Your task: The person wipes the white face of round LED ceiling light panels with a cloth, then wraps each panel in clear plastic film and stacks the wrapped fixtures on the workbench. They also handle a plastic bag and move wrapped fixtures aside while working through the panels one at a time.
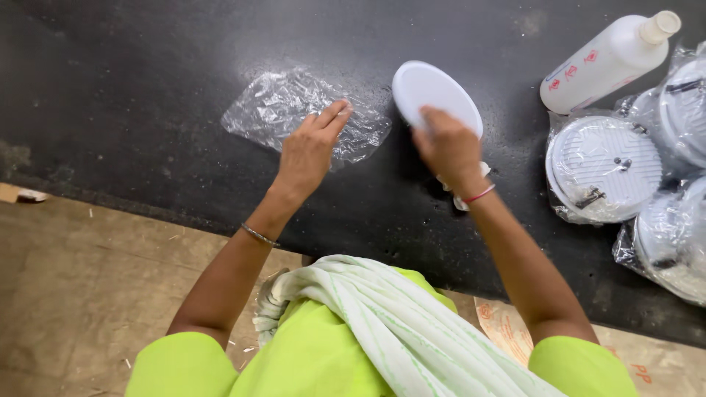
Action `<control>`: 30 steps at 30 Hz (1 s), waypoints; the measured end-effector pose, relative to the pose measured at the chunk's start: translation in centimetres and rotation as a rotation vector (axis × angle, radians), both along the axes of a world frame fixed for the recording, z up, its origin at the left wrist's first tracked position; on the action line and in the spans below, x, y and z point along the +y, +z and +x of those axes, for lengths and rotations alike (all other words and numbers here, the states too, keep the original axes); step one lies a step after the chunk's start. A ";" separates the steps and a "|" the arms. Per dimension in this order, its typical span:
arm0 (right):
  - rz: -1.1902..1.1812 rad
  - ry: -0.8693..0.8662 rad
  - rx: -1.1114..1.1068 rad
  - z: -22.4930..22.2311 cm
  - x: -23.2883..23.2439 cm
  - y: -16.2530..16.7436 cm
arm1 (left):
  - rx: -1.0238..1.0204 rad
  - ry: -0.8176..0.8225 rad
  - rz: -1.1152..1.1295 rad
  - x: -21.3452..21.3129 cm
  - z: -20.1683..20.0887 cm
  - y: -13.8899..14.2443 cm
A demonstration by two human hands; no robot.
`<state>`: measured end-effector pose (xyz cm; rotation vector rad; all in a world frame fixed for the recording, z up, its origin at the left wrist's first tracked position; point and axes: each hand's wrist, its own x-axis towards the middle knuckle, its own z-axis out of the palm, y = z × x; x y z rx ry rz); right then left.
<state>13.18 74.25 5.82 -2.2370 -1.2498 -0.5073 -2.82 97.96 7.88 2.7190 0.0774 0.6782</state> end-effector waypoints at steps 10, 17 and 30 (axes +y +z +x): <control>0.963 -0.142 1.183 6.2 -11.3 1.8 | 0.315 -0.108 -0.129 0.4 2.2 -0.4; 1.052 -0.132 1.557 -1.3 -9.3 -4.6 | 0.562 -0.161 -0.287 -1.6 2.7 1.8; 0.962 -0.067 1.700 -2.9 -4.6 -10.6 | 0.682 -0.297 -0.235 -5.9 -0.8 -1.1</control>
